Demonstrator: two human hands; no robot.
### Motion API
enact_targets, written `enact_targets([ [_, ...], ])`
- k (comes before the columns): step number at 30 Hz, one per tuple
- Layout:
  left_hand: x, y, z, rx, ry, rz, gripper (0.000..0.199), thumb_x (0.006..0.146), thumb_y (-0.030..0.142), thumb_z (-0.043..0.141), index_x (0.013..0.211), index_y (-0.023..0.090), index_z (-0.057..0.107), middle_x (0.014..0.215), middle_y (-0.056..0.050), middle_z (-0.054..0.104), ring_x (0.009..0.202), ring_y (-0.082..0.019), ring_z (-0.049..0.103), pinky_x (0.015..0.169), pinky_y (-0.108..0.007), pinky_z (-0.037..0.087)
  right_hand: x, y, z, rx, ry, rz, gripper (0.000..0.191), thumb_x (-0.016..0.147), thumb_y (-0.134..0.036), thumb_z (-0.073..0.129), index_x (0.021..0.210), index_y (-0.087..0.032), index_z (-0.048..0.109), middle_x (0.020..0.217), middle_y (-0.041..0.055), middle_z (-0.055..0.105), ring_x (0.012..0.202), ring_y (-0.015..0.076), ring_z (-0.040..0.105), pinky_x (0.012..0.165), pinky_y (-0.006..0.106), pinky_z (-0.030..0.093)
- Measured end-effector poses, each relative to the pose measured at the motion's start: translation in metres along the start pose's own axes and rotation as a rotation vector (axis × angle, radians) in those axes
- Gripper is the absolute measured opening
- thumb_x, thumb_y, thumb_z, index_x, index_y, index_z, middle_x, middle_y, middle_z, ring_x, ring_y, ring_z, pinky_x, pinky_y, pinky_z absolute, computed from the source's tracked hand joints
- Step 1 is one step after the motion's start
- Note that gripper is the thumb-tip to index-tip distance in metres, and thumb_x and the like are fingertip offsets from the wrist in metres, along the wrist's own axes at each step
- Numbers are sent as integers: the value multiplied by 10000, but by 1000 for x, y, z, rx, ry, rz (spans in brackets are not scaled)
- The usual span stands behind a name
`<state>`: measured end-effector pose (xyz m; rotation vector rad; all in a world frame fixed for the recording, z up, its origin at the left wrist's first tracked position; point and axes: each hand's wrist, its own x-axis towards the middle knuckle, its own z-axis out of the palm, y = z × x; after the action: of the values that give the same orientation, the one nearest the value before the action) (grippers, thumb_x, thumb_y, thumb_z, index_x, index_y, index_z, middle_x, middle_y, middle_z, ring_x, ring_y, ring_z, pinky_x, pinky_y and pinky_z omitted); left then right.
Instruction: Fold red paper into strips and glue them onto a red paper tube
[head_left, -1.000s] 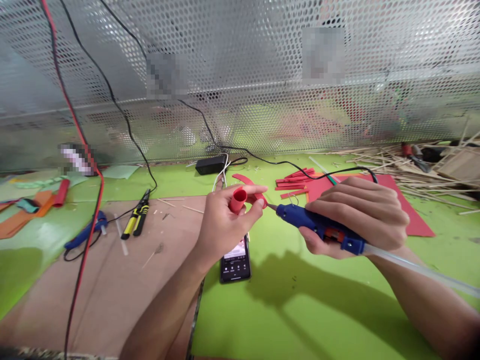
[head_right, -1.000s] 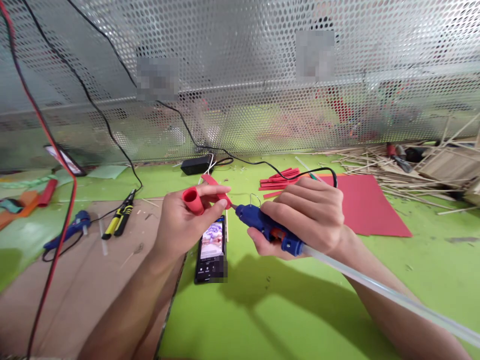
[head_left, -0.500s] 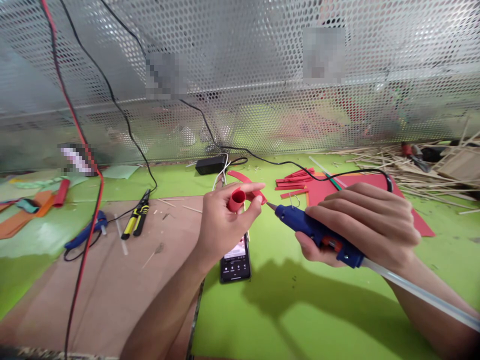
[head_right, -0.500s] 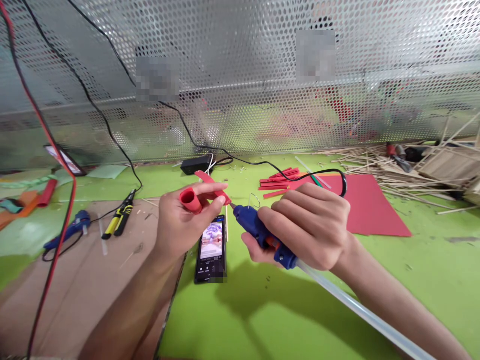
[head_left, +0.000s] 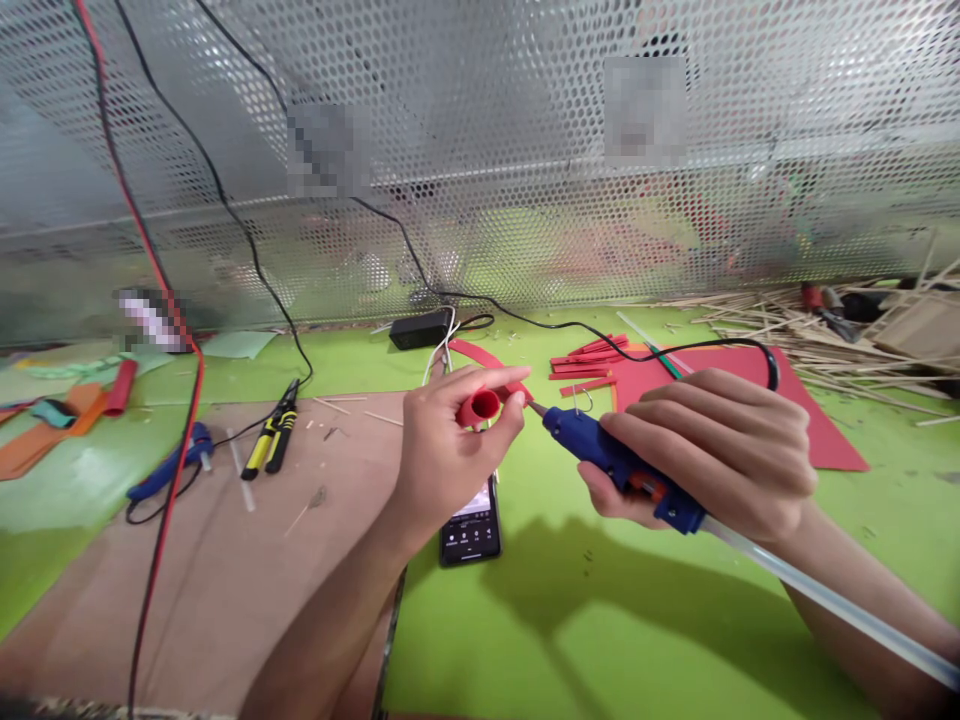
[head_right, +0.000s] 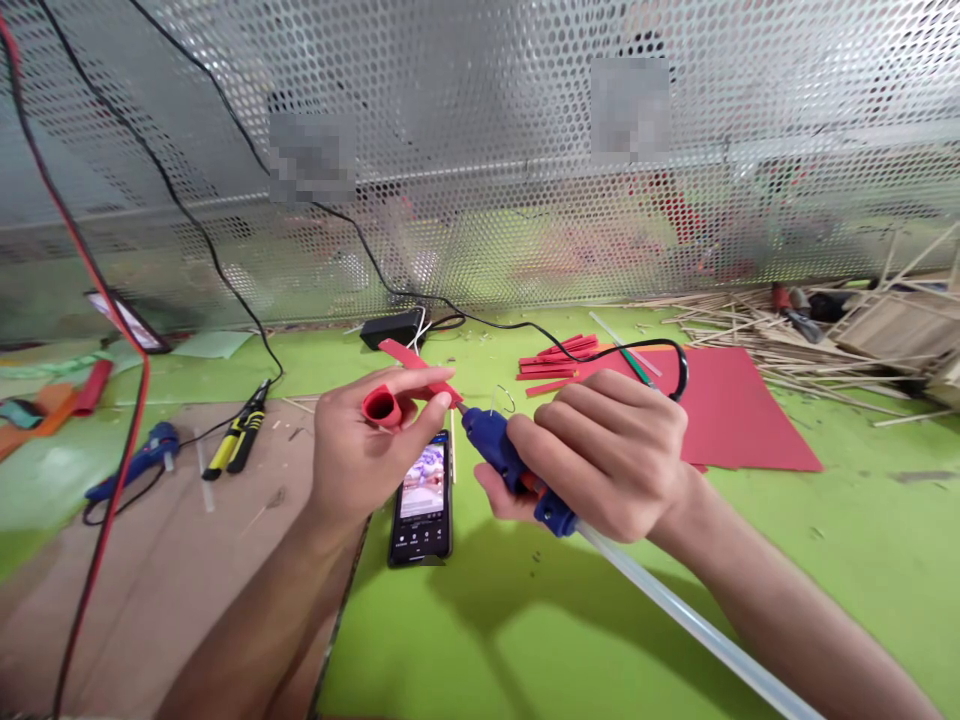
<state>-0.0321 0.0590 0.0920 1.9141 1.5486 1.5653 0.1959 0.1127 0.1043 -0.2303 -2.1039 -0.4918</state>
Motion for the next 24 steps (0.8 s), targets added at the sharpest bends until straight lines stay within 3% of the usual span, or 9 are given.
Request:
enact_targets([
  [13, -1, -1, 0, -3, 13, -23, 190, 909, 231, 794, 1092, 253, 841, 770, 18, 760, 595, -99, 563, 549, -243, 439, -1, 0, 1, 17, -10, 4, 266, 892, -474, 829, 901, -240, 702, 610, -10, 645, 555, 175, 640, 523, 346, 509],
  [20, -1, -4, -6, -65, 46, -97, 202, 920, 239, 788, 1112, 278, 838, 856, -5, 813, 735, -151, 726, 650, -269, 548, 0, 6, -1, 14, 19, 18, 245, 852, -393, 853, 887, -198, 708, 600, -4, 653, 524, 173, 641, 516, 346, 506],
  [24, 1, -6, -7, -80, 48, -128, 195, 907, 244, 796, 1096, 263, 839, 827, -11, 806, 697, -158, 733, 603, -271, 562, -4, 10, -5, 70, 45, 112, 207, 823, -362, 864, 916, -223, 743, 665, -5, 709, 592, 195, 704, 590, 353, 553],
])
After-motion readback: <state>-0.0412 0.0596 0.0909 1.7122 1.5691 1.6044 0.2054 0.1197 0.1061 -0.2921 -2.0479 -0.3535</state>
